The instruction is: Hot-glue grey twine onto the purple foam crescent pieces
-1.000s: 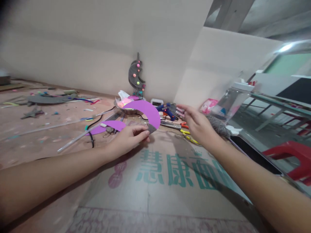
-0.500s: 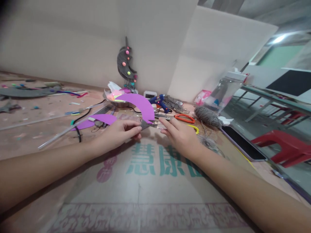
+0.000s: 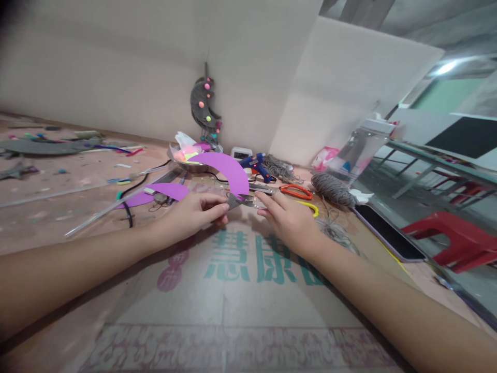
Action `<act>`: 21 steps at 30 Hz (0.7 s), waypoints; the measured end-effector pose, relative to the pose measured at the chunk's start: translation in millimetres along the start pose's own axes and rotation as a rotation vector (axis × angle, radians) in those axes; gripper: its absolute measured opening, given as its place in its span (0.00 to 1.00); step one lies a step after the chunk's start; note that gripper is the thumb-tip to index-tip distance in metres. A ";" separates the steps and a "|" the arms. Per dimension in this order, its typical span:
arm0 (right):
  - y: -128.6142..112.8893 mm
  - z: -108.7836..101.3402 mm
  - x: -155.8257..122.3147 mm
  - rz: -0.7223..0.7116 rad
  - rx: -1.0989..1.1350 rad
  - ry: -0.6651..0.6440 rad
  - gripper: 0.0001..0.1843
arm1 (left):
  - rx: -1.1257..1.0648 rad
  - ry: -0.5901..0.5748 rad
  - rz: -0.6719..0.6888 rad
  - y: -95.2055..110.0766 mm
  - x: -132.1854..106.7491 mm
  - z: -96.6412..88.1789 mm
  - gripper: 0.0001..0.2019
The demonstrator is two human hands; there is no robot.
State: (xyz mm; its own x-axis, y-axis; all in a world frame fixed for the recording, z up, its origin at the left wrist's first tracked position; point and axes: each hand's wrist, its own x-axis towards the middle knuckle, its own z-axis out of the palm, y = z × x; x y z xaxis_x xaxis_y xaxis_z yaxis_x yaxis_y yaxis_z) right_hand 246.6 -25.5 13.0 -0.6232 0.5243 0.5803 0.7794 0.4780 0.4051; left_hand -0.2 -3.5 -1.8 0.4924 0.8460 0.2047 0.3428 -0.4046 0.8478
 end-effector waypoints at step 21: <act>-1.3 -0.5 0.4 -0.017 0.046 0.045 0.17 | -0.039 -0.025 -0.015 3.0 -0.8 0.5 0.14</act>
State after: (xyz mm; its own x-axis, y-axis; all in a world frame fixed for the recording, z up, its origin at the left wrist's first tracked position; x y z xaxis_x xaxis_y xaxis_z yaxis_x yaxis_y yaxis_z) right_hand 245.4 -26.2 13.1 -0.6316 0.4843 0.6055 0.7646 0.5185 0.3828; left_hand 0.9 -5.6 0.4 0.5076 0.8427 0.1795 0.3193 -0.3775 0.8693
